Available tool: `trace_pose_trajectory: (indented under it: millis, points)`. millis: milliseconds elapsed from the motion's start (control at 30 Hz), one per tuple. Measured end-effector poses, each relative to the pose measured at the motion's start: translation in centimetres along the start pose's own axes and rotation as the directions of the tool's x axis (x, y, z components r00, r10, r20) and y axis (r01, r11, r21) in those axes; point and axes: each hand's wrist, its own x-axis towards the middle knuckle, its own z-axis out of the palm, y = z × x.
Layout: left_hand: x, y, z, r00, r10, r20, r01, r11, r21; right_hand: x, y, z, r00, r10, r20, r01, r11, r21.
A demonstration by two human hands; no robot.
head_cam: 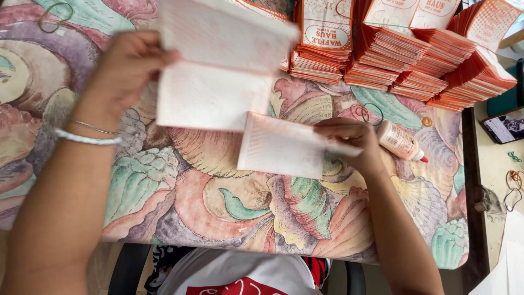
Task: Sorting, inspecting, and stacking paper bags into organized piles on a table.
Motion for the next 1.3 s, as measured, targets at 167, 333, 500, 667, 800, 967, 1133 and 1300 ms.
trace_pose_trajectory:
  millis: [167,333,500,667,800,967,1133,1300]
  points:
    - [0.1,-0.7,-1.4,0.983,0.145,-0.108,-0.164,0.967,-0.194,0.5,-1.4,-0.7,0.917,-0.239,0.318,0.306,0.935,-0.178]
    - [-1.1,-0.6,5.2,0.989,0.143,-0.043,-0.147,0.982,-0.117,0.2,-4.0,-3.8,0.951,-0.11,0.29,0.0,0.936,0.352]
    - [-1.4,-3.4,10.1,0.974,0.223,0.049,-0.196,0.925,-0.326,-0.2,-2.3,-0.3,0.973,0.211,-0.09,-0.132,0.834,0.535]
    - [-1.1,-4.5,10.7,0.965,0.219,0.145,-0.166,0.938,-0.305,-0.6,-3.9,0.6,0.951,0.231,-0.205,-0.157,0.933,0.324]
    - [-0.4,-5.7,10.0,0.969,0.176,0.175,-0.112,0.939,-0.325,-0.6,-3.6,0.7,0.964,0.188,-0.189,-0.184,0.982,0.038]
    - [-0.3,-5.5,9.5,0.965,0.162,0.206,-0.091,0.944,-0.319,-0.1,-6.6,-0.1,0.971,0.177,-0.161,-0.188,0.98,-0.056]
    - [-0.4,-5.1,9.3,0.962,0.158,0.221,-0.081,0.944,-0.32,-0.3,-3.3,0.3,0.939,0.292,-0.182,-0.236,0.931,0.277]
    - [-0.5,-4.8,9.2,0.962,0.167,0.217,-0.096,0.948,-0.304,-0.7,-2.3,0.3,0.947,0.278,-0.162,-0.23,0.937,0.263]
